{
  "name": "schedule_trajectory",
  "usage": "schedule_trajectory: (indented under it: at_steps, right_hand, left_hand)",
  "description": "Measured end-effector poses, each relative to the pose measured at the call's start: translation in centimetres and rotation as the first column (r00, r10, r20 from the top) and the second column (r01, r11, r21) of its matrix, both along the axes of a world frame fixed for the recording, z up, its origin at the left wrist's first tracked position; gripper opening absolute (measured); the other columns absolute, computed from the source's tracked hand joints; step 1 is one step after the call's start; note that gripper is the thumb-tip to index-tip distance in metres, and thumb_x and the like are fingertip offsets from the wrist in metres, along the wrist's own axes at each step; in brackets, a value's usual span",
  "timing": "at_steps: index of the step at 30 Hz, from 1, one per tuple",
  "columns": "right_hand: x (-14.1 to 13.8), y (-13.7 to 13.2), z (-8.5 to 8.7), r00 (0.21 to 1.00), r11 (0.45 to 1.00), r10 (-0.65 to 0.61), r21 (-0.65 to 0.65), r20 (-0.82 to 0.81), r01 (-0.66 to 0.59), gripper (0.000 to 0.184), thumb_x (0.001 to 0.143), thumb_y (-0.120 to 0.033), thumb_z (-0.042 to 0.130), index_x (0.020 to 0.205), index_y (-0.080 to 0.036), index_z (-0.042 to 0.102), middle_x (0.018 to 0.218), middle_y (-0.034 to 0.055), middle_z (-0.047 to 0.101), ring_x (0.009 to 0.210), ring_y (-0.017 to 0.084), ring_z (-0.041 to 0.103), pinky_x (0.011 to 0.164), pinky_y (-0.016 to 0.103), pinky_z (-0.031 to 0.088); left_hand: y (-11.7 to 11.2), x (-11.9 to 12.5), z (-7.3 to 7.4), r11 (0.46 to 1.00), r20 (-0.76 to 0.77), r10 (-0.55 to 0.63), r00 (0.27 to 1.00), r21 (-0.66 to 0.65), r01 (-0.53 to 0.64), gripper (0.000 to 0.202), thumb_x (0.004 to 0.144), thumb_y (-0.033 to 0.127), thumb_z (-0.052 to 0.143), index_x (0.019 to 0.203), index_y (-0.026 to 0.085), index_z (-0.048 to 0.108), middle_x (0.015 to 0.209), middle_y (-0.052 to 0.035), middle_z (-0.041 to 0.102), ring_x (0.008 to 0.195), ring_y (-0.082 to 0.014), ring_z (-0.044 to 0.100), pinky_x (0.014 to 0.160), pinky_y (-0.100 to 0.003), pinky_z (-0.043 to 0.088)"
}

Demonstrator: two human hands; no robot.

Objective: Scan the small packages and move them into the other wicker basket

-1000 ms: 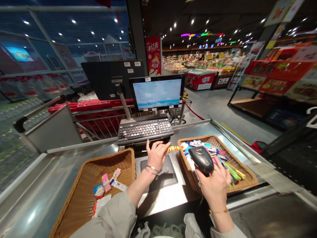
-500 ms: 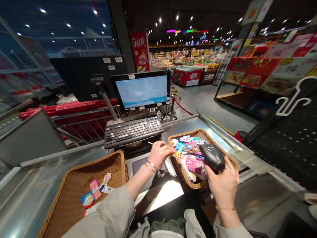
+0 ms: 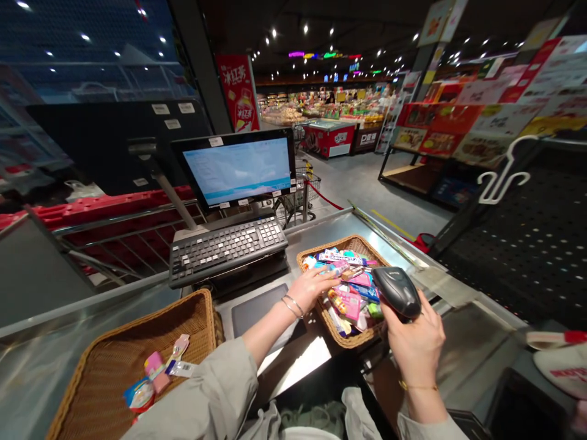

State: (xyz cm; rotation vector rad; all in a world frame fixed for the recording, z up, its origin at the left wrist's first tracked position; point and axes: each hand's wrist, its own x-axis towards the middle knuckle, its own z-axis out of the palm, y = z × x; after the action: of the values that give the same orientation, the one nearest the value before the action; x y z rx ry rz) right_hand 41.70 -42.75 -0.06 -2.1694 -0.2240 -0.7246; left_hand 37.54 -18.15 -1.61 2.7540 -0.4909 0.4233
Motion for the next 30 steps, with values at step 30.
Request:
schedule_trajectory:
  at_steps: [30]
  right_hand:
    - [-4.7,13.2,0.1,0.833,0.833,0.553,-0.026,0.005,-0.552,0.039,0.074,-0.054,0.059,0.079,-0.016,0.067,0.104,0.0148,0.066,0.111,0.031,0.055,0.1,0.048,0.036]
  left_hand:
    - [6.3,-19.5,3.3,0.659,-0.13,0.74,0.66,-0.053,-0.75,0.058,0.088,0.037,0.059,0.141,0.024,0.039,0.145,-0.0089,0.047,0.137,-0.0247,0.038,0.113,-0.055,0.026]
